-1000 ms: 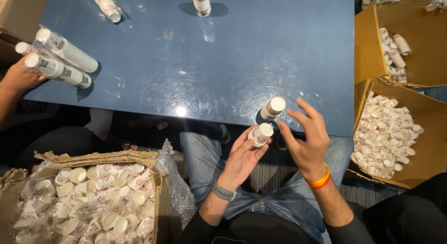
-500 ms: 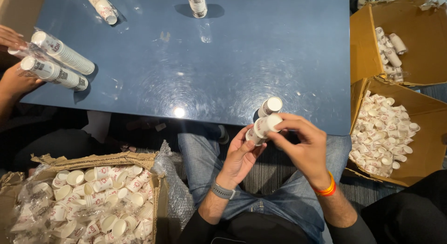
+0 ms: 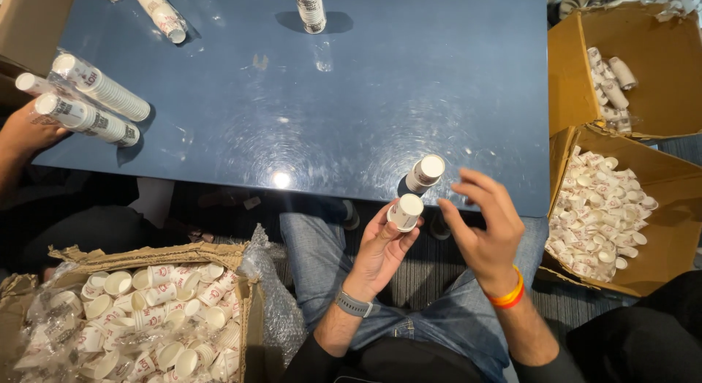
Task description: Packing small white items from a box into plastic wrap or preparing them for shipping.
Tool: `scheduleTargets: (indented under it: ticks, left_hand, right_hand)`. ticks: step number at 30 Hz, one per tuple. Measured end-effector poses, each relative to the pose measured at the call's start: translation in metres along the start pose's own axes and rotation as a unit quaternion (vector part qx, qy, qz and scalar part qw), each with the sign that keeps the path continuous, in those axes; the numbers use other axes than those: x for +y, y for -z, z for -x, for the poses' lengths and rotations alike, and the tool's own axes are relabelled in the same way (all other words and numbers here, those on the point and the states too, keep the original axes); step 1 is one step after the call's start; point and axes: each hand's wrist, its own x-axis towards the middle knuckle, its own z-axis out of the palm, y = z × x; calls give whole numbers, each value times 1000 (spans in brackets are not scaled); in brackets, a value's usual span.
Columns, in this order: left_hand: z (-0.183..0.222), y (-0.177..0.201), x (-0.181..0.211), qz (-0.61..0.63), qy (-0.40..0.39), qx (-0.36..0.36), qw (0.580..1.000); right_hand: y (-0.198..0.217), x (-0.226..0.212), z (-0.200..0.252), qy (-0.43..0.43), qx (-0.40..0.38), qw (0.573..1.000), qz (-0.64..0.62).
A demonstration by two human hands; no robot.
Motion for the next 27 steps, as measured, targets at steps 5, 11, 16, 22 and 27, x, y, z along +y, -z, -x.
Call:
scheduleTargets:
  ticks: [5, 11, 16, 22, 27]
  left_hand:
    - [-2, 0, -7, -13, 11, -23, 1000]
    - [3, 12, -7, -25, 7, 15, 1000]
    - [6, 5, 1, -24, -6, 3, 1000]
    - [6, -3, 6, -18, -12, -12, 1000]
    - [8, -8, 7, -24, -10, 7, 1000]
  right_hand:
    - [6, -14, 18, -146, -122, 963, -193]
    - [4, -8, 4, -174, -193, 946, -193]
    - [-1, 8, 10, -166, -149, 931, -290]
    - [1, 14, -20, -112, -4, 977, -183]
    - [-14, 25, -12, -35, -83, 995, -29]
